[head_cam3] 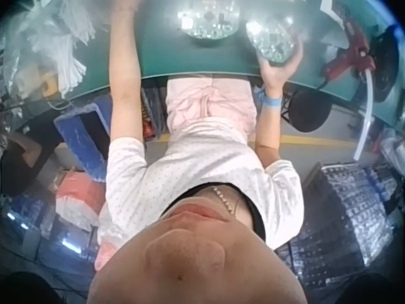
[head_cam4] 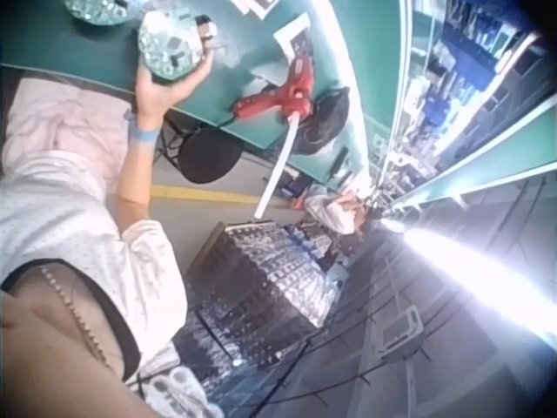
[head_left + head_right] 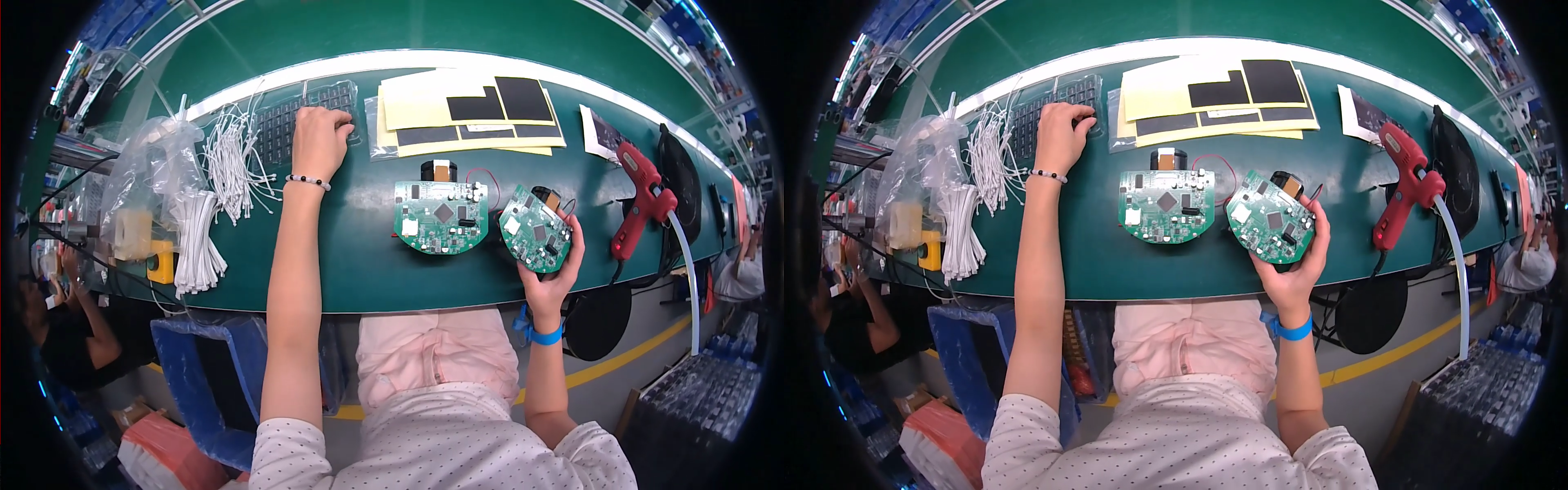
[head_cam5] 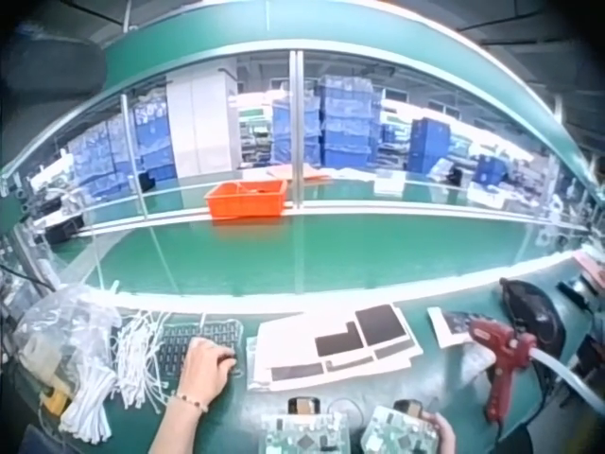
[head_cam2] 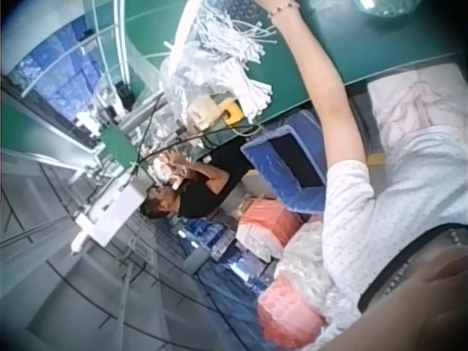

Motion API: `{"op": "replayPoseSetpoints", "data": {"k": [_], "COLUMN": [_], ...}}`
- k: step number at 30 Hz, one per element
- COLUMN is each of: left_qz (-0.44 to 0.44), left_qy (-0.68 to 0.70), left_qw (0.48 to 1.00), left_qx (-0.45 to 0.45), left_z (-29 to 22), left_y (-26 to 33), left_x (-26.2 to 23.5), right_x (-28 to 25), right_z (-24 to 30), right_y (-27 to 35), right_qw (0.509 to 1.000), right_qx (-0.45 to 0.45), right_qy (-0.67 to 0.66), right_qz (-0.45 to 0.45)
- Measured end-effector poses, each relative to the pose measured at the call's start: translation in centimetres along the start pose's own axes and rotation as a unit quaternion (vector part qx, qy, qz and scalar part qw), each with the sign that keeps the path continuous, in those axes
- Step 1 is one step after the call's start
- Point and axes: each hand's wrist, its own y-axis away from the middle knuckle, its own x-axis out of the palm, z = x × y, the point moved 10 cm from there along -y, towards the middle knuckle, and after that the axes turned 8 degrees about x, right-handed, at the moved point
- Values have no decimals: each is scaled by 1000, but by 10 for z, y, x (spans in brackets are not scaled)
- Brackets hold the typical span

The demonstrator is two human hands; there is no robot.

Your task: The person secures electronic components and wires onto a printed circuit board using a hot glue gun.

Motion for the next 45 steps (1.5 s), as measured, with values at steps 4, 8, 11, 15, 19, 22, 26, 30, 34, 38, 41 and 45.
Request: {"op": "replayPoseSetpoints", "data": {"k": [4,8,11,15,19,22,26,30,34,38,41,45], "left_qz": [-32,-60,-94,-175,-177,-144,-102,-103,-110,-78,-60,-89], "left_qy": [-23,-23,-2,20,73,85,80,76,65,64,82,121], "left_qw": [999,997,994,983,981,986,992,991,992,995,995,988], "left_qx": [38,46,56,60,38,19,-7,-23,3,11,9,-32], "left_z": [-10,-7,-11,-21,-39,-52,-61,-68,-83,-90,-91,-82], "left_y": [1,3,2,6,45,85,116,129,139,142,147,158], "left_x": [-7,-11,-23,-68,-80,-77,-72,-72,-64,-58,-58,-64], "right_x": [-1,0,0,-1,-1,1,-1,-6,-2,-3,-3,-3], "right_z": [1,0,0,-3,-3,-2,-1,4,6,7,6,0], "right_y": [0,0,0,0,-1,-1,-1,3,13,18,19,21], "right_qw": [1000,1000,1000,1000,999,999,998,999,994,991,991,990], "right_qx": [-2,-1,-5,-2,-3,-3,2,-15,-21,-22,-23,-15], "right_qy": [3,-6,-17,-20,-31,-49,-63,-37,-32,-31,-52,-87], "right_qz": [-3,-4,0,-1,8,16,27,35,105,126,121,106]}}
